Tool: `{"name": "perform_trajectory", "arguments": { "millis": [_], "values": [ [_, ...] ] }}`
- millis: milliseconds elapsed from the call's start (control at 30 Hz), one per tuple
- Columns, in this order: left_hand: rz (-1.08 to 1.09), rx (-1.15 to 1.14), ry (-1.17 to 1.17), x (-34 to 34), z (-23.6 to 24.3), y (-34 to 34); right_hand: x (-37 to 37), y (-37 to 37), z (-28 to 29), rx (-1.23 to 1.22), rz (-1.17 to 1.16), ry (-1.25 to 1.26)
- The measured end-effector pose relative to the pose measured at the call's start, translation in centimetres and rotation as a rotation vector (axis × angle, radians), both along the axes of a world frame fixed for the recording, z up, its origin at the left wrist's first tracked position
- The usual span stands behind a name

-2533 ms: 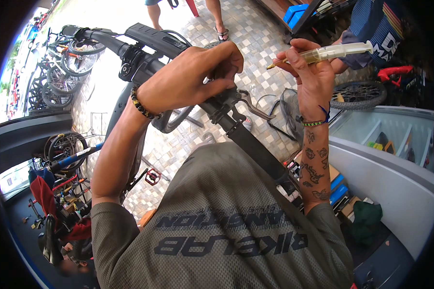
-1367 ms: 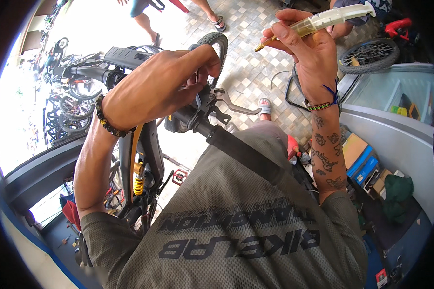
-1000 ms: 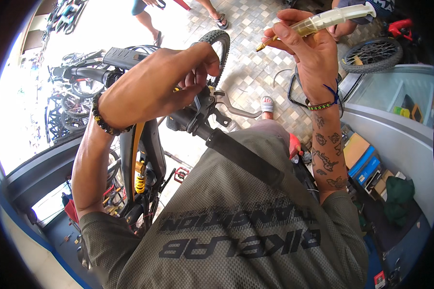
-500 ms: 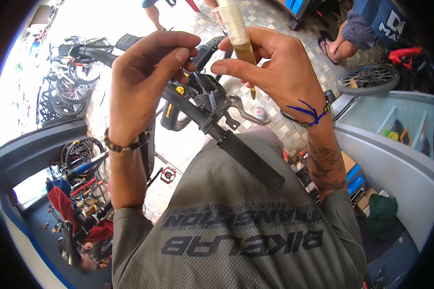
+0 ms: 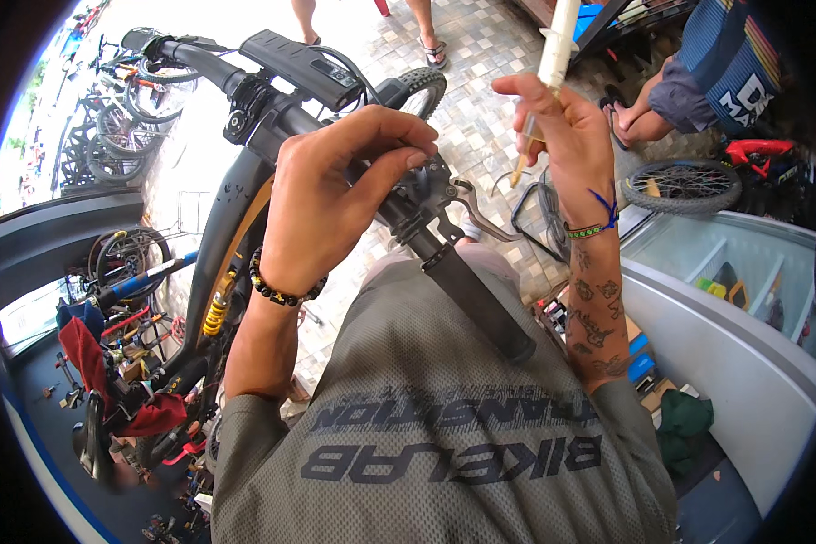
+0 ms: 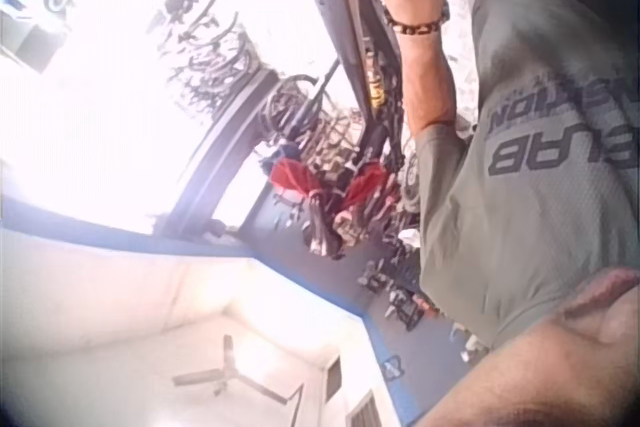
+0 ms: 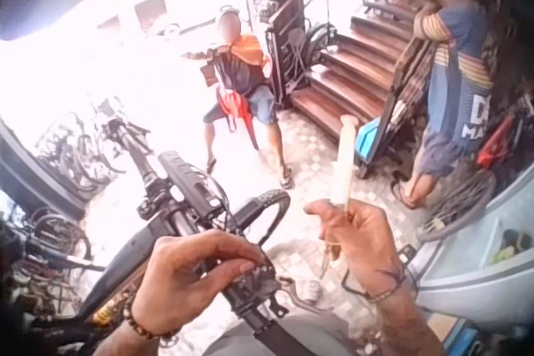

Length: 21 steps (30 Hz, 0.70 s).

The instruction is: The person selects small parts from a workbench, then uses a syringe to apply lubricant to the bicycle handlebar brake lever mechanism. They manipulate the lever and handlebar area, then return to the workbench to organize tools and parts.

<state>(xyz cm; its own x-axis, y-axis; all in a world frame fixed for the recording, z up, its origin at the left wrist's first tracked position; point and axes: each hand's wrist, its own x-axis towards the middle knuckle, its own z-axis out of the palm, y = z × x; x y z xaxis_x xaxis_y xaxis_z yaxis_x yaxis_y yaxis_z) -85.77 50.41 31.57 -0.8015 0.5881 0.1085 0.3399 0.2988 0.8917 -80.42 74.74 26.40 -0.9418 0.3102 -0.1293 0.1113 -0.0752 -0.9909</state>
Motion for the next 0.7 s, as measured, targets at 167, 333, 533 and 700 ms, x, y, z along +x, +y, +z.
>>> {"name": "perform_trajectory", "arguments": {
  "millis": [167,333,533,700],
  "values": [
    [-0.042,-0.066,-0.068,-0.1,1.1,0.6,3.1,1.5,-5.2,-0.463,-0.139,-0.066],
    [-0.091,-0.115,-0.052,-0.5,1.0,0.7,8.0,4.5,-10.7,-0.549,-0.245,-0.155],
    [-0.098,-0.093,0.055,-0.9,0.2,0.9,11.8,7.1,-12.6,-0.523,-0.373,-0.19],
    [-0.141,-0.213,0.134,-0.9,1.5,1.6,12.4,7.6,-12.4,-0.49,-0.397,-0.174]
  ]
}}
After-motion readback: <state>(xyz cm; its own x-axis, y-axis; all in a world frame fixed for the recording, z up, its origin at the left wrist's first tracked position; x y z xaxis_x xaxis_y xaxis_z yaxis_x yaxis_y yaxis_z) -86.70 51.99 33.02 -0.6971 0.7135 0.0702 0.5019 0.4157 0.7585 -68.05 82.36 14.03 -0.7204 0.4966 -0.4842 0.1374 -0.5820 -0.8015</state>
